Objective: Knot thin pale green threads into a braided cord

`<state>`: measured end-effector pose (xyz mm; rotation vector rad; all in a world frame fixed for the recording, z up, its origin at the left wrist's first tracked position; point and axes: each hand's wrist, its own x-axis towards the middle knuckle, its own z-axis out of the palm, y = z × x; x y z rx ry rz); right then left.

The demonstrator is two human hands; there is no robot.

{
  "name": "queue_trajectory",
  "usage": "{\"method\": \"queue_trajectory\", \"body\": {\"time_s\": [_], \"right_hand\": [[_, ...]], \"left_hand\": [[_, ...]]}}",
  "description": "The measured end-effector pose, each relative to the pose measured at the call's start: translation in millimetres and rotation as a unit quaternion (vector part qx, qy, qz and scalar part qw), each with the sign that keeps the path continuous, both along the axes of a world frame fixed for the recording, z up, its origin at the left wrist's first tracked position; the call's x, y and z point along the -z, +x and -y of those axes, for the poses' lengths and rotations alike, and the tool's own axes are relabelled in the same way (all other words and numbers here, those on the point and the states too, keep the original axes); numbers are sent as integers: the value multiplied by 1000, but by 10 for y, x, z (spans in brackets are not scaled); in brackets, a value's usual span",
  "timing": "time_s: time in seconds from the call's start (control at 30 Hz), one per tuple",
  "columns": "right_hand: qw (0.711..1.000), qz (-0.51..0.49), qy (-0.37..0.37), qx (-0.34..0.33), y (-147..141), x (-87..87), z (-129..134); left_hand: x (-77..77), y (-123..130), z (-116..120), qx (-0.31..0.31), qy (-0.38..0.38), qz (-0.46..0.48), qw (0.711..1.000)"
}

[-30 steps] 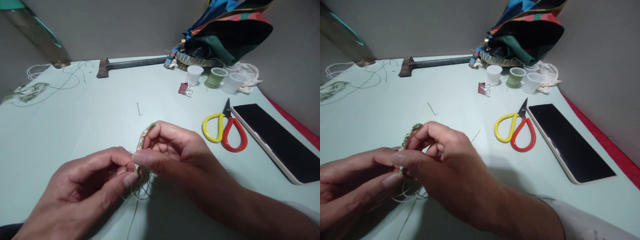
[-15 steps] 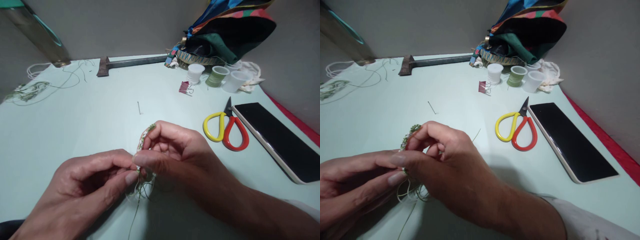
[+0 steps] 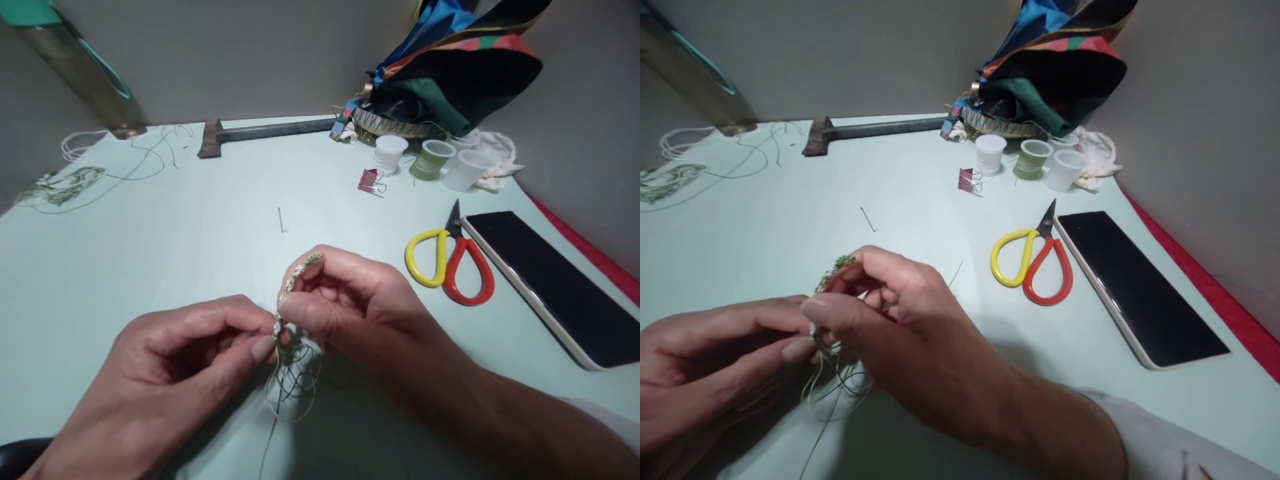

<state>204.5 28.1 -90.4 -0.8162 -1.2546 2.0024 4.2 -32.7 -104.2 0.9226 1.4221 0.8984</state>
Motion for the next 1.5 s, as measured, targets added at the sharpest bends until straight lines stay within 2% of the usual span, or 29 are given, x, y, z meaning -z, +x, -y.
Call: {"method": "queue_trajectory", "body": {"time_s": [0.1, 0.17, 0.3, 0.37, 0.5, 0.7, 0.87, 0.9, 0.97, 1.07, 1.13, 1.27, 1.37, 1.5], "right_hand": [[998, 59, -7, -16, 5, 15, -8], [994, 101, -27, -34, 1, 22, -7], [985, 151, -41, -70, -32, 19, 21], [981, 182, -11, -67, -54, 17, 35], [974, 219, 43, -39, -68, 13, 32], [953, 238, 183, 47, -33, -13, 42], [924, 205, 322, 3, -21, -38, 104], [920, 216, 326, 12, -21, -44, 103], [927, 250, 278, 35, -25, -59, 86], [962, 239, 134, -13, -47, -72, 57], [975, 202, 83, -39, -65, -63, 55], [981, 161, 99, -28, -68, -24, 63], [977, 177, 121, -25, -40, -11, 50], [958, 195, 208, 14, -6, -30, 34]], "left_hand": [[47, -63, 0, -9, 21, -66, 998], [74, -93, -7, -16, 50, -74, 996], [85, -86, -48, -33, 54, -3, 998], [79, -70, -72, -38, 41, 32, 998], [68, -50, -107, -60, 26, 35, 997], [24, -17, -128, -68, 23, 24, 997], [12, -20, -113, -45, 33, 11, 998], [16, -25, -106, -39, 43, 1, 998], [27, -36, -89, -29, 72, -23, 997], [40, -33, -71, -14, 114, -48, 992], [44, -15, -74, -8, 135, -59, 989], [39, 20, -101, -7, 199, -105, 974], [38, 11, -115, -2, 229, -132, 964], [59, -18, -108, -1, 224, -154, 962]]}}
